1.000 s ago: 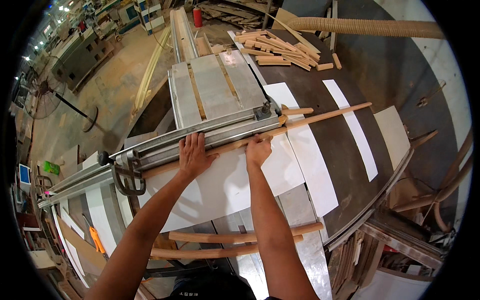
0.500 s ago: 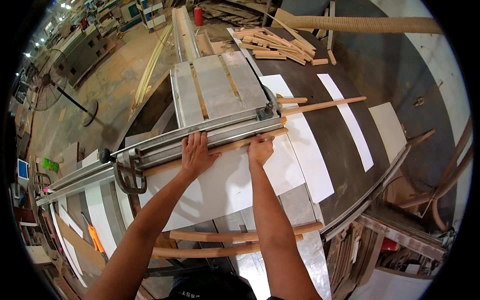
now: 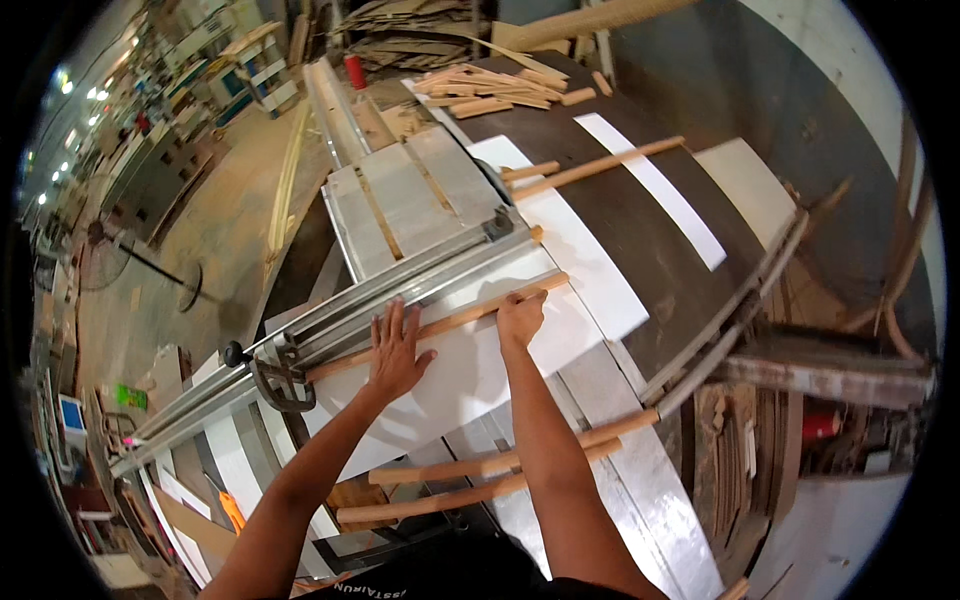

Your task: The person uses a table saw to cut long, thin wooden strips into shorter segments. They feed the wood through the saw blade one at a time, using a push stick for safety, and then stack the finished pieces on the table.

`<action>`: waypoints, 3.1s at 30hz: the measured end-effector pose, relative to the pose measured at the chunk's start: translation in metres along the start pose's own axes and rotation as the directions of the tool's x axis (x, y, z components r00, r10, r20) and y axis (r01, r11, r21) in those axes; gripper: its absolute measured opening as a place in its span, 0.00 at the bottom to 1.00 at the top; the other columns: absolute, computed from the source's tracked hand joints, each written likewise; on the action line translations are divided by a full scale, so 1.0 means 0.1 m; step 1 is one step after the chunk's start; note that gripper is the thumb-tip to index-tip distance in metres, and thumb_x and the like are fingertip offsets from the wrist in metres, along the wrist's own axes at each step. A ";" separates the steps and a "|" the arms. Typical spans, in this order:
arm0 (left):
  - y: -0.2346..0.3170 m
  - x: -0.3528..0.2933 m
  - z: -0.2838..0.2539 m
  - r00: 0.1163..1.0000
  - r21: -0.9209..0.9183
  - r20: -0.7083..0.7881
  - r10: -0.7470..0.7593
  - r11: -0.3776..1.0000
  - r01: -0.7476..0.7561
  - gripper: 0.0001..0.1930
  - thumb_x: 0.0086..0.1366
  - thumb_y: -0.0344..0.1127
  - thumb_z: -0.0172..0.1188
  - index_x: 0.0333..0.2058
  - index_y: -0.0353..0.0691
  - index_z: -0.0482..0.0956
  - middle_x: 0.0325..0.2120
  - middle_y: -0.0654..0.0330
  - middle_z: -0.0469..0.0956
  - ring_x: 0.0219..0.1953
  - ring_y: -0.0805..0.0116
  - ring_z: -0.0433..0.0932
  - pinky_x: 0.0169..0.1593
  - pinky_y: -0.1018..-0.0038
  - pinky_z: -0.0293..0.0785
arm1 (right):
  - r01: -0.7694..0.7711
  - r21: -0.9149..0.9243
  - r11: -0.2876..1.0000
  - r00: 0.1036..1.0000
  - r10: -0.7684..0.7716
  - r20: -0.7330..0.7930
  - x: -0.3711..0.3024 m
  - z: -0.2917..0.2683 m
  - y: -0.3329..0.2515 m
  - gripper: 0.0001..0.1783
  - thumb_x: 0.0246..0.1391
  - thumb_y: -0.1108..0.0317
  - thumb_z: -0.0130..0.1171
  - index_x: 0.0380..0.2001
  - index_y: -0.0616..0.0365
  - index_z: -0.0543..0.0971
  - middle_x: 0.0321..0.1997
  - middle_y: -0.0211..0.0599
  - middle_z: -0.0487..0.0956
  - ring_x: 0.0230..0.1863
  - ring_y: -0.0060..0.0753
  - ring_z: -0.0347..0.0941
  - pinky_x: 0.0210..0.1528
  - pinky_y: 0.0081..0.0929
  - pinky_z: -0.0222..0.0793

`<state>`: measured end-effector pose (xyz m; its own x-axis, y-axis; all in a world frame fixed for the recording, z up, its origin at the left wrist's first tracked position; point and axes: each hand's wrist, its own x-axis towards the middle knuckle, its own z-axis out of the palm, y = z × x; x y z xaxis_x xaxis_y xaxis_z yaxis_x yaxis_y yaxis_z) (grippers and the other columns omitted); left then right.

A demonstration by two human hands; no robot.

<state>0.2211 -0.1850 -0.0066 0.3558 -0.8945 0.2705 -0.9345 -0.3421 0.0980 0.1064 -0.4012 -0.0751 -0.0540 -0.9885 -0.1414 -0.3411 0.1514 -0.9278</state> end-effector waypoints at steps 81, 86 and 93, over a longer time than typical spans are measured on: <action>-0.84 0.48 -0.36 0.942 0.020 -0.095 -0.321 0.946 0.325 0.27 0.63 0.53 0.61 0.50 0.35 0.73 0.39 0.50 0.74 0.44 0.49 0.71 0.57 0.56 0.62 | 0.892 -0.385 0.238 0.440 -0.656 0.613 3.55 -0.04 -1.06 0.21 0.57 0.66 0.67 0.54 0.58 0.82 0.59 0.50 0.77 0.57 0.53 0.76 0.60 0.41 0.73; -0.85 0.45 -0.38 0.938 0.011 -0.095 -0.333 0.942 0.335 0.27 0.64 0.53 0.61 0.50 0.35 0.73 0.40 0.50 0.74 0.45 0.49 0.71 0.58 0.56 0.61 | 0.824 -0.449 0.347 0.567 -0.523 0.636 3.38 -0.26 -1.13 0.26 0.52 0.64 0.72 0.53 0.62 0.81 0.59 0.48 0.78 0.57 0.51 0.76 0.59 0.42 0.73; -0.83 0.43 -0.38 0.941 -0.038 -0.136 -0.311 0.950 0.309 0.27 0.65 0.54 0.61 0.51 0.36 0.73 0.43 0.50 0.75 0.47 0.49 0.72 0.60 0.54 0.62 | 0.842 -0.452 0.294 0.531 -0.600 0.598 3.32 -1.36 -0.41 0.31 0.42 0.64 0.79 0.50 0.66 0.81 0.55 0.50 0.79 0.57 0.53 0.76 0.59 0.42 0.73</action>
<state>0.3139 -0.1838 0.0333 0.6247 -0.6960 0.3539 -0.7785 -0.5903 0.2134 -0.0255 -0.7356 -0.0373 0.7377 -0.6164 0.2753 -0.5698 -0.7872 -0.2357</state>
